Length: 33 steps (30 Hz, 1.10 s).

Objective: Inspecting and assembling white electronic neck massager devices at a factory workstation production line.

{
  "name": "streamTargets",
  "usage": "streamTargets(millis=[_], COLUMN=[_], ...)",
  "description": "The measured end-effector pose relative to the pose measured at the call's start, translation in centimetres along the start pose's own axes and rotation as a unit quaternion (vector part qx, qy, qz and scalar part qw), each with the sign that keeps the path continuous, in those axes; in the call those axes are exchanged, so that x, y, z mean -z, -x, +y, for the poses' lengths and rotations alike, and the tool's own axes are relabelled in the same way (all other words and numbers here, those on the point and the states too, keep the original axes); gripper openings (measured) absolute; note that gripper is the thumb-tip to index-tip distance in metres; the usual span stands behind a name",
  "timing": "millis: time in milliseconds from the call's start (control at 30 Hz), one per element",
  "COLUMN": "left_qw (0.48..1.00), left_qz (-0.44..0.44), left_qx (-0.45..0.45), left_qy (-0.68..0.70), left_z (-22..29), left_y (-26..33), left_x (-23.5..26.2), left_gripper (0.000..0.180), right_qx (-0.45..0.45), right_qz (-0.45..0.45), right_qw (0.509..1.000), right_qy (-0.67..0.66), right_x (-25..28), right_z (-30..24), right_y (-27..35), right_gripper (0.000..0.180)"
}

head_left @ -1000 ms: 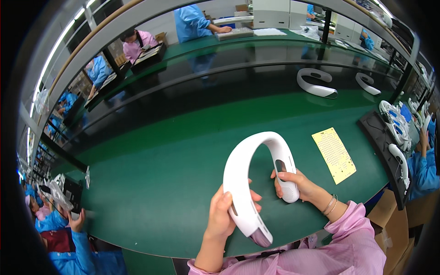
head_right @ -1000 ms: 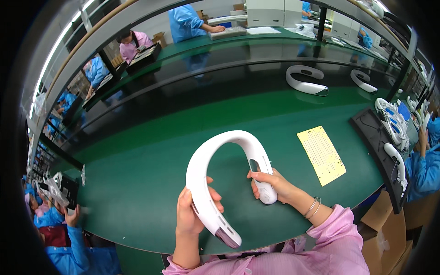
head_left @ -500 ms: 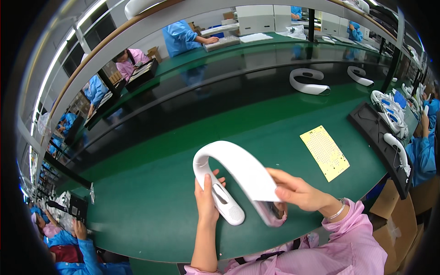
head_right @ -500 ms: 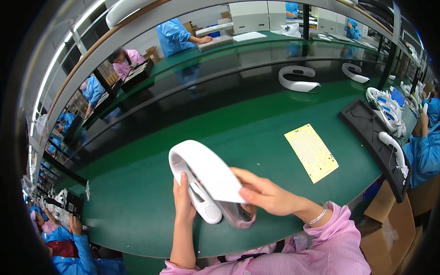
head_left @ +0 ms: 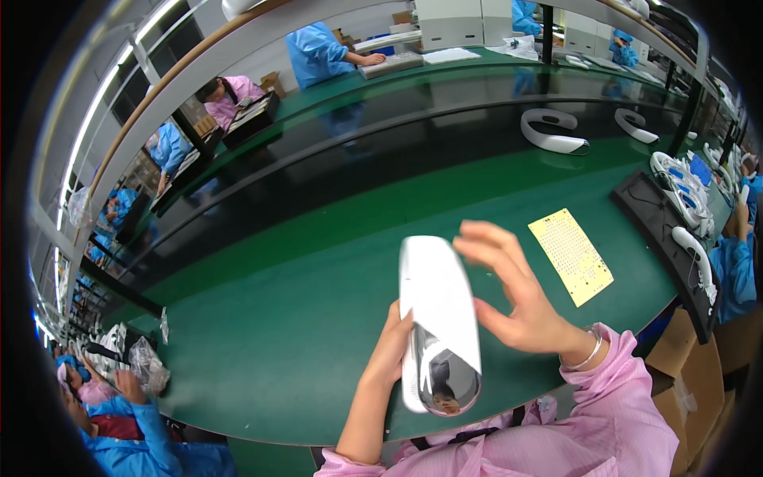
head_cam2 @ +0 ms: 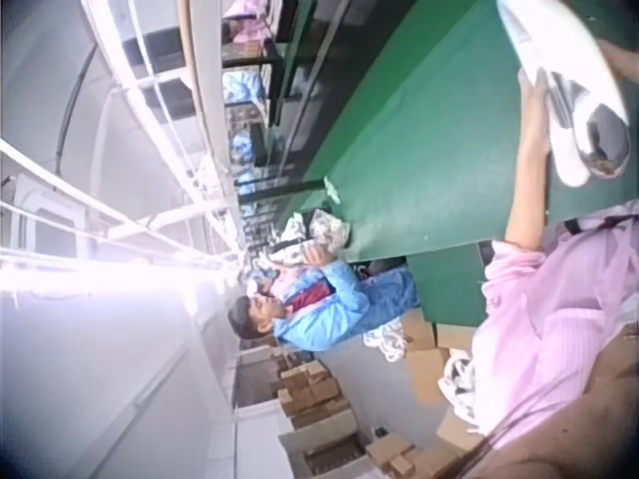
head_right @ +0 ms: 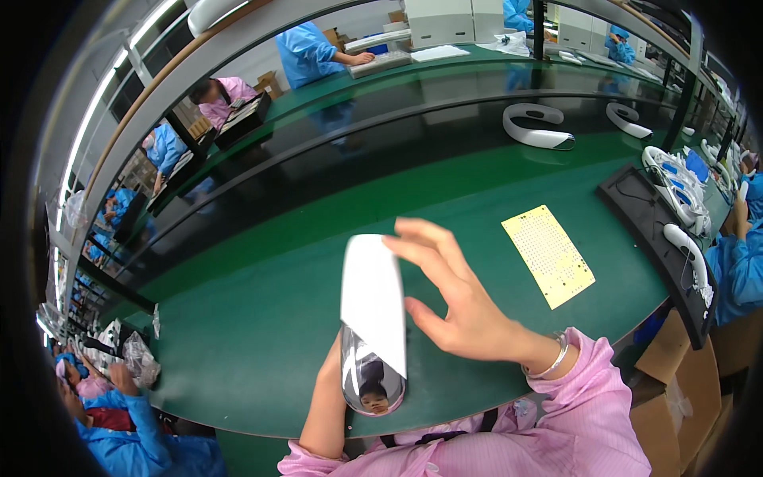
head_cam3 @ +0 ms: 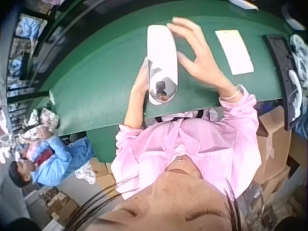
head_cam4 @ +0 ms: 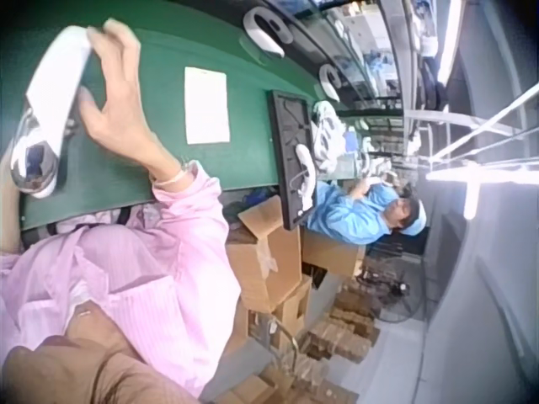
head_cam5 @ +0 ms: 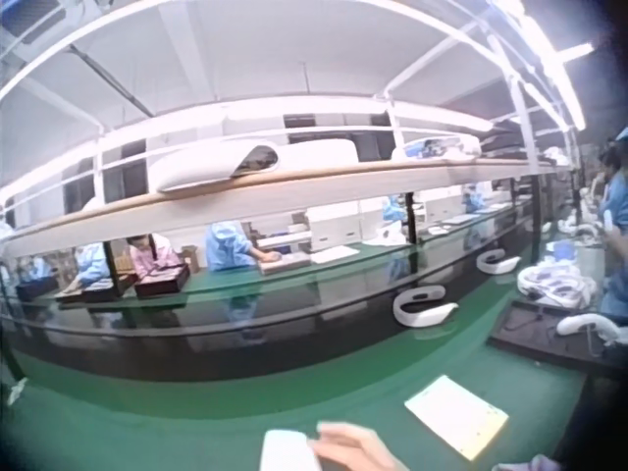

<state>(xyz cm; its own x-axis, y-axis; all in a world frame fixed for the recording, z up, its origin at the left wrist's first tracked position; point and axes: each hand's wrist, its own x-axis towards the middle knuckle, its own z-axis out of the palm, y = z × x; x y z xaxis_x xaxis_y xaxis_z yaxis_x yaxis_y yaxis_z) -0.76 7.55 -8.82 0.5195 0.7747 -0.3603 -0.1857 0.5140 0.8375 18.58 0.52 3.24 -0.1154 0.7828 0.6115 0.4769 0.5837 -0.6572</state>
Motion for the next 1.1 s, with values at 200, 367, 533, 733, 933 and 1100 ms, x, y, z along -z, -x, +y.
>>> streamTargets(millis=[200, 367, 533, 733, 933, 1100], left_qw=[0.969, 0.977, 0.977, 0.958, 0.993, 0.988], left_qz=[-0.241, -0.185, -0.031, -0.004, -0.017, -0.014], left_qx=[0.026, -0.087, -0.127, -0.209, -0.091, -0.065], left_qy=[-0.045, -0.057, -0.169, -0.195, 0.08, 0.139], left_z=[3.4, 4.2, 4.0, 3.3, 1.6, 1.8], left_y=[2.6, 2.8, 2.2, 1.7, 0.5, 0.1], left_x=[0.4, 1.4, 1.4, 1.0, 0.8, 0.2], left_gripper=[0.065, 0.087, 0.066, 0.058, 0.072, 0.07], right_qx=[-0.016, -0.26, -0.317, -0.299, -0.435, -0.456], right_qz=[-0.02, 0.122, 0.083, 0.037, 0.003, -0.003], right_qw=[1.0, 0.93, 0.909, 0.923, 0.755, 0.694], right_qy=[-0.012, -0.23, -0.258, -0.239, -0.49, -0.557], right_x=[2.4, 1.0, 0.5, 0.9, 0.2, 0.2], right_z=[6.8, 8.6, 8.8, 8.9, 8.5, 10.1], right_y=[1.3, 3.8, 4.1, 4.1, 3.9, 4.4], right_gripper=[0.043, 0.048, 0.055, 0.046, 0.042, 0.055])
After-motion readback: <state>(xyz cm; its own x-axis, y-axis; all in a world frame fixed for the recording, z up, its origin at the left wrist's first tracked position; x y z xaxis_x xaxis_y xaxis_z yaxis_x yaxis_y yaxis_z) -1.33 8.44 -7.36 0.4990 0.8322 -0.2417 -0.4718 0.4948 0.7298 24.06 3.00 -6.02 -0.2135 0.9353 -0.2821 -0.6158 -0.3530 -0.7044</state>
